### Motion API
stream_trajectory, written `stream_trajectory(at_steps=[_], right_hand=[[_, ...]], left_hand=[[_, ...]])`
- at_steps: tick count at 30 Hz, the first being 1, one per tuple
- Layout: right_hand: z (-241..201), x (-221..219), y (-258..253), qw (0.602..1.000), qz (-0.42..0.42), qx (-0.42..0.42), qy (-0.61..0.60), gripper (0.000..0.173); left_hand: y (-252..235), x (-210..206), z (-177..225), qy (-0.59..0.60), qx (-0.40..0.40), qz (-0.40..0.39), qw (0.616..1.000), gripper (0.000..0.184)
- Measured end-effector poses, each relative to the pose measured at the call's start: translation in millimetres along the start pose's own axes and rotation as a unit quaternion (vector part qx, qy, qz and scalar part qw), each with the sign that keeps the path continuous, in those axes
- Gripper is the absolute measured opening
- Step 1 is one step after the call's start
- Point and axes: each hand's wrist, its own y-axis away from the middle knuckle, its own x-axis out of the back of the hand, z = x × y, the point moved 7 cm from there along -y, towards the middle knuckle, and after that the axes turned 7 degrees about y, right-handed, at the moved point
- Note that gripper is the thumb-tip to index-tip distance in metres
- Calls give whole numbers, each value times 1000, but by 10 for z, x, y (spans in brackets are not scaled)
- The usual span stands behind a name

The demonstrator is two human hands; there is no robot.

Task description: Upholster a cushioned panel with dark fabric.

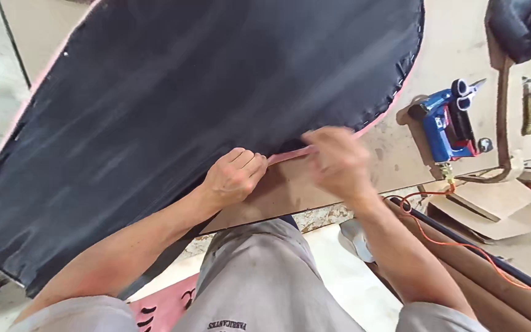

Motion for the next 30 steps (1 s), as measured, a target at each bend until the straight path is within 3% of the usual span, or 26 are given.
stream_trajectory(at_steps=[2, 4, 7, 11, 14, 16, 18, 21, 23, 26, 30], right_hand=[[925, 415, 175, 980, 2, -184, 80, 40], [1967, 571, 590, 921, -36, -362, 141, 65], [3028, 338, 1170, 844, -123, -499, 157, 99], [3257, 178, 1161, 830, -162, -515, 142, 105], [3255, 292, 1078, 812, -167, -538, 151, 122], [3198, 354, 1059, 811, -167, -543, 142, 125], [3001, 505, 1050, 813, -183, -536, 138, 114], [2405, 864, 1193, 844, -202, -488, 95, 62], [1785, 1024, 1358, 863, -177, -472, -40, 41], [650, 1022, 1314, 860, -102, -461, -196, 27], [-490, 678, 908, 872, -77, -408, -259, 30]], left_hand=[[9, 5, -3, 7, -6, -3, 1000, 23], [23, 12, -7, 12, -8, -5, 1000, 23], [14, 13, 3, 8, -12, -11, 1000, 24], [6, 30, -13, 4, -7, -11, 1000, 23], [-5, 34, -12, 6, -3, -8, 1000, 23], [1, 42, 2, 6, -2, -9, 1000, 23], [-11, 57, -4, 6, -2, -9, 1000, 23], [-11, 61, 0, 11, 0, -6, 1000, 23], [-14, 64, -5, 22, 0, -3, 1000, 23], [-16, 67, -17, 35, 2, 3, 999, 23], [-15, 70, -22, 55, 19, 13, 998, 23]])
